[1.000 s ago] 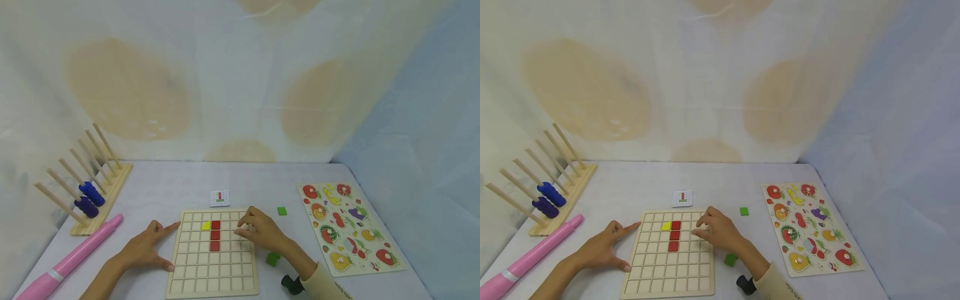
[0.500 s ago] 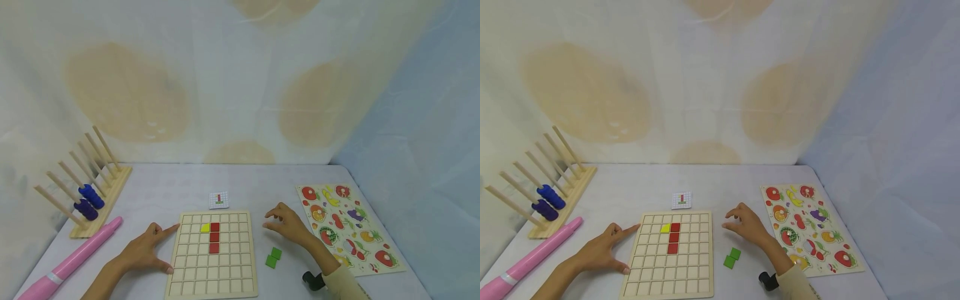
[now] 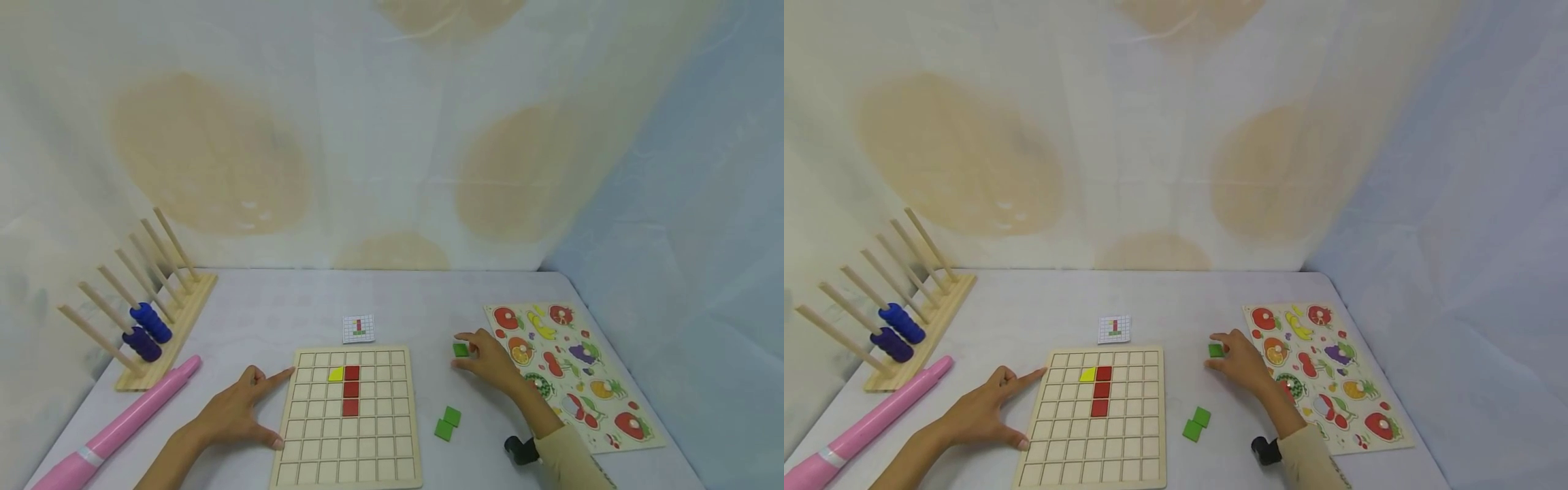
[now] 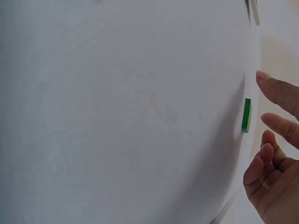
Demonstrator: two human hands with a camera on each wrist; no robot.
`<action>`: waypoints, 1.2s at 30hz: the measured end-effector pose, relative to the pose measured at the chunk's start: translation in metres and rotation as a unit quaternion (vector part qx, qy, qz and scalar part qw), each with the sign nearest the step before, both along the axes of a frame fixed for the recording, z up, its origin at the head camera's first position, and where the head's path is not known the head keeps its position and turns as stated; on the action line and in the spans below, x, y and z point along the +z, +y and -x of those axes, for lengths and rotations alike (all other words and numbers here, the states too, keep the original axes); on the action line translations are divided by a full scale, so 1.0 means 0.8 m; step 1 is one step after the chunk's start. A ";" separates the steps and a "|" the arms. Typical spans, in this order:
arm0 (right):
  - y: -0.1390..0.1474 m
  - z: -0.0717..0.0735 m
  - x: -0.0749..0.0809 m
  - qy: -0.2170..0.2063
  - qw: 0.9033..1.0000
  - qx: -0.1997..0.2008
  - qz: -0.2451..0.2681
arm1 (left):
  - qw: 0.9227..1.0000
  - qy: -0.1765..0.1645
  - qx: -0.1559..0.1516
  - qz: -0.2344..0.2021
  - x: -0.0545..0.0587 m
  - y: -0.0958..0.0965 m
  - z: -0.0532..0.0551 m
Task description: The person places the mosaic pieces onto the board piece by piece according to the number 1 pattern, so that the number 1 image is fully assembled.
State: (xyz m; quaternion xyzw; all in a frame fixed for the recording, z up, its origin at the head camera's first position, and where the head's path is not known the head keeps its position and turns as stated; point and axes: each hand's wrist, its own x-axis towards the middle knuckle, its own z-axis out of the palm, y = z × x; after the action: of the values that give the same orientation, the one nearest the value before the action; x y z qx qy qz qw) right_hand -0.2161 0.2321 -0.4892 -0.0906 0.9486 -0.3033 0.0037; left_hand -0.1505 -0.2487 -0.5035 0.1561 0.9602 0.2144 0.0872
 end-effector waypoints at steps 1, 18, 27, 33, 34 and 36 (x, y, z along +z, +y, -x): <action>0.001 0.000 -0.001 -0.003 1.000 -0.005 -0.004 | 1.000 -0.001 0.000 0.000 0.000 0.000 0.000; 0.009 -0.002 -0.007 0.028 0.999 -0.023 -0.035 | 1.000 -0.002 -0.001 -0.003 0.003 0.001 -0.001; 0.005 -0.007 -0.008 0.034 0.999 -0.020 -0.030 | 1.000 -0.005 0.002 -0.005 -0.001 0.000 -0.002; -0.005 -0.015 -0.004 0.032 0.999 -0.006 0.006 | 1.000 -0.005 -0.002 -0.006 0.001 0.000 -0.001; -0.007 -0.017 -0.003 0.035 0.999 -0.003 0.013 | 1.000 -0.005 -0.002 -0.006 0.002 0.000 -0.001; -0.014 -0.021 0.000 0.038 0.999 0.002 0.021 | 1.000 -0.006 -0.002 -0.005 0.002 0.001 -0.001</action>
State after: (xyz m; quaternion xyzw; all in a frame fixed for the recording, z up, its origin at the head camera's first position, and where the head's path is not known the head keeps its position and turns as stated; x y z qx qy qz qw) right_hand -0.1996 0.2208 -0.4890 -0.1043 0.9411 -0.3198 -0.0334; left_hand -0.1500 -0.2481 -0.5020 0.1571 0.9584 0.2196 0.0923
